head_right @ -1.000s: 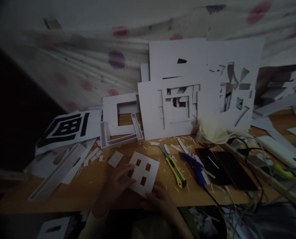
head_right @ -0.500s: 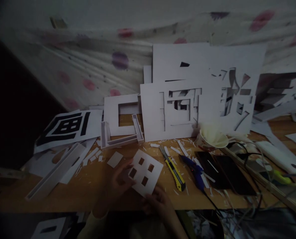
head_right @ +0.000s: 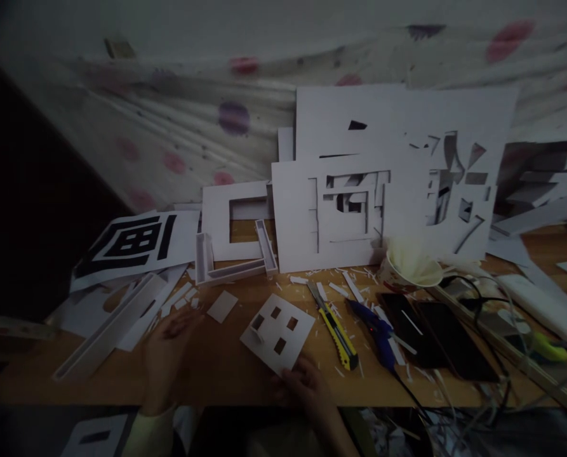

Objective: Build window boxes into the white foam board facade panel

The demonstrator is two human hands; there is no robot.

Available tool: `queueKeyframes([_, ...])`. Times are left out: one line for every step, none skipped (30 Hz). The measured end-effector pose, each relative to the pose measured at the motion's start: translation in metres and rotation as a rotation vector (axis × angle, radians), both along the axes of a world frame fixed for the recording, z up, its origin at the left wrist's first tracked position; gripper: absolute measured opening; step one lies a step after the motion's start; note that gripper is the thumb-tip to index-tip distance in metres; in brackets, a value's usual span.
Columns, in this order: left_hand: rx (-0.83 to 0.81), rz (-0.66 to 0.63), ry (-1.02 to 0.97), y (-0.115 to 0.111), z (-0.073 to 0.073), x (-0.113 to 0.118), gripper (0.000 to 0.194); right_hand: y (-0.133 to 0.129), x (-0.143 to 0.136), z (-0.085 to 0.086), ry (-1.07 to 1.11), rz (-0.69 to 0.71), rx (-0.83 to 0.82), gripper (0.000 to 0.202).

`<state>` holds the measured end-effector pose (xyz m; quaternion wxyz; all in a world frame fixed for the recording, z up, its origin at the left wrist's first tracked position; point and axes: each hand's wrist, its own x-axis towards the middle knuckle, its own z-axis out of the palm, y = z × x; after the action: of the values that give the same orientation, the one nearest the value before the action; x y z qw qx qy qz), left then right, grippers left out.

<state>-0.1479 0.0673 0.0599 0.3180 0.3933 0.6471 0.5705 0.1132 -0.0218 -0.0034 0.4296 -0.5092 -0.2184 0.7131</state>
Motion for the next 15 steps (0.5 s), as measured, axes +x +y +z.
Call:
queueKeyframes([-0.014,0.024,-0.031,-0.001,0.002,-0.002,0.034,0.000,-0.001,-0.001,-0.016,0.001,-0.007,0.064])
queueKeyframes([-0.027,0.041,-0.060,-0.001,0.004,-0.004,0.034,0.000,-0.002,-0.002,-0.039,0.004,-0.009,0.066])
queueKeyframes([-0.036,0.052,-0.080,-0.002,0.006,-0.005,0.034,0.000,-0.004,-0.002,-0.067,0.015,-0.004,0.069])
queueKeyframes([-0.039,0.054,-0.092,-0.003,0.008,-0.005,0.034,0.000,-0.006,-0.001,-0.098,0.040,0.008,0.071])
queueKeyframes([-0.035,0.055,-0.101,-0.004,0.010,-0.005,0.034,0.000,-0.007,0.000,-0.128,0.088,0.026,0.072])
queueKeyframes([-0.029,0.052,-0.113,-0.004,0.012,-0.004,0.034,-0.001,-0.008,0.002,-0.159,0.160,0.049,0.070])
queueKeyframes([-0.022,0.047,-0.131,-0.005,0.013,-0.002,0.034,-0.002,-0.009,0.005,-0.190,0.254,0.076,0.067])
queueKeyframes([-0.013,0.037,-0.152,-0.005,0.014,0.000,0.035,-0.002,-0.008,0.008,-0.217,0.350,0.098,0.065])
queueKeyframes([-0.001,0.030,-0.174,-0.006,0.015,0.003,0.035,-0.003,-0.008,0.013,-0.241,0.425,0.118,0.064])
queueKeyframes([0.012,0.024,-0.195,-0.007,0.017,0.005,0.034,-0.003,-0.007,0.018,-0.263,0.462,0.140,0.063])
queueKeyframes([0.023,0.019,-0.208,-0.008,0.018,0.009,0.034,-0.002,-0.006,0.024,-0.288,0.453,0.168,0.060])
queueKeyframes([0.030,0.011,-0.212,-0.009,0.020,0.012,0.033,0.000,-0.007,0.031,-0.317,0.408,0.209,0.057])
queueKeyframes([0.037,0.004,-0.210,-0.011,0.022,0.016,0.032,0.004,-0.008,0.039,-0.359,0.335,0.264,0.052])
queueKeyframes([0.044,-0.003,-0.208,-0.013,0.025,0.020,0.031,0.009,-0.011,0.048,-0.418,0.258,0.341,0.045])
queueKeyframes([0.049,-0.014,-0.207,-0.015,0.029,0.024,0.030,0.017,-0.016,0.057,-0.488,0.212,0.426,0.038])
